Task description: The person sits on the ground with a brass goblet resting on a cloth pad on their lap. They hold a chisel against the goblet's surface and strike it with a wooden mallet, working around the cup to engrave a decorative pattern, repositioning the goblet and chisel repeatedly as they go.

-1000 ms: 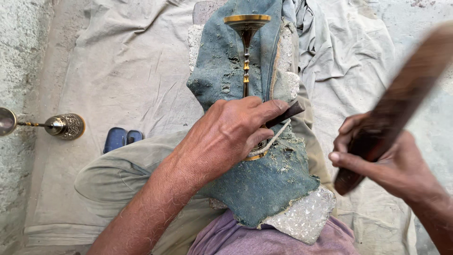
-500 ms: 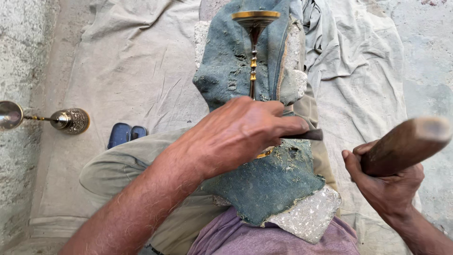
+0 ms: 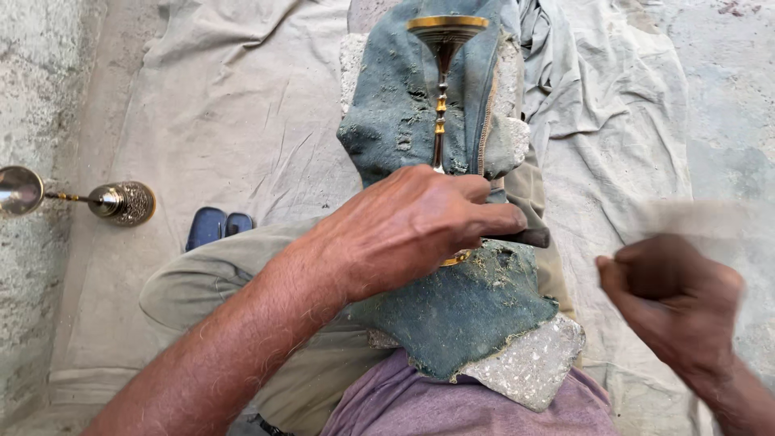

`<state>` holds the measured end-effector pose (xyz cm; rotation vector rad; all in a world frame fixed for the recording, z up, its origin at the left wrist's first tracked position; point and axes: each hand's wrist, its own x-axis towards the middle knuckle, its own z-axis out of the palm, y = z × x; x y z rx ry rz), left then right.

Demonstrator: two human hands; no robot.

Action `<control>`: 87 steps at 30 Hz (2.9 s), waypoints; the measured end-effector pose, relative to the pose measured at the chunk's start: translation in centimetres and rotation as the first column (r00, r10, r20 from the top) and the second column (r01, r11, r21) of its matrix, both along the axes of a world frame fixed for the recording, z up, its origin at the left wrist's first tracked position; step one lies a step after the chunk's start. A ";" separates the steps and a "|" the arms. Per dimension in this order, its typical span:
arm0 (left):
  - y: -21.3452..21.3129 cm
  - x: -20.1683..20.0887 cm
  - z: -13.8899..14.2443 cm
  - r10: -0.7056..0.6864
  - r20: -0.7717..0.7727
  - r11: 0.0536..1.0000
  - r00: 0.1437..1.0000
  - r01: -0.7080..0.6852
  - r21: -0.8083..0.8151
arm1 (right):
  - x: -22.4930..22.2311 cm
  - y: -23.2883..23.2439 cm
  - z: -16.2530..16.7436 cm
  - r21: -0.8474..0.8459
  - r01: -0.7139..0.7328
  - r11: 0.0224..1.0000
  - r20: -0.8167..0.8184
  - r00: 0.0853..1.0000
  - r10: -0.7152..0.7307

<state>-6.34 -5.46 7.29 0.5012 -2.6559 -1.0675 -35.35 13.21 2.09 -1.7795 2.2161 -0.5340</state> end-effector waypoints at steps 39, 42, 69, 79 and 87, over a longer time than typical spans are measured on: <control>8.1 1.1 -6.4 0.805 -0.482 0.561 0.347 -0.710 0.426 | 4.9 -13.1 13.5 0.211 -0.447 0.869 -0.305 0.815 0.493; 8.7 2.9 -6.3 0.860 -0.437 0.487 0.263 -0.682 0.545 | 1.4 -10.4 7.1 0.380 0.015 0.925 -0.037 0.999 -0.001; 8.2 3.5 -2.8 0.698 -0.263 0.697 0.666 -0.716 0.039 | 6.0 -4.7 -1.4 -0.283 -0.296 0.912 0.380 0.839 0.390; 7.3 0.6 -4.8 0.870 -0.268 0.482 0.414 -0.596 0.642 | 1.9 1.2 -7.5 0.526 0.013 0.851 0.423 0.864 -0.274; 7.5 -0.4 -5.7 0.890 -0.262 0.451 0.373 -0.636 0.626 | 0.4 2.7 -7.2 0.387 0.305 0.870 0.802 0.354 -0.480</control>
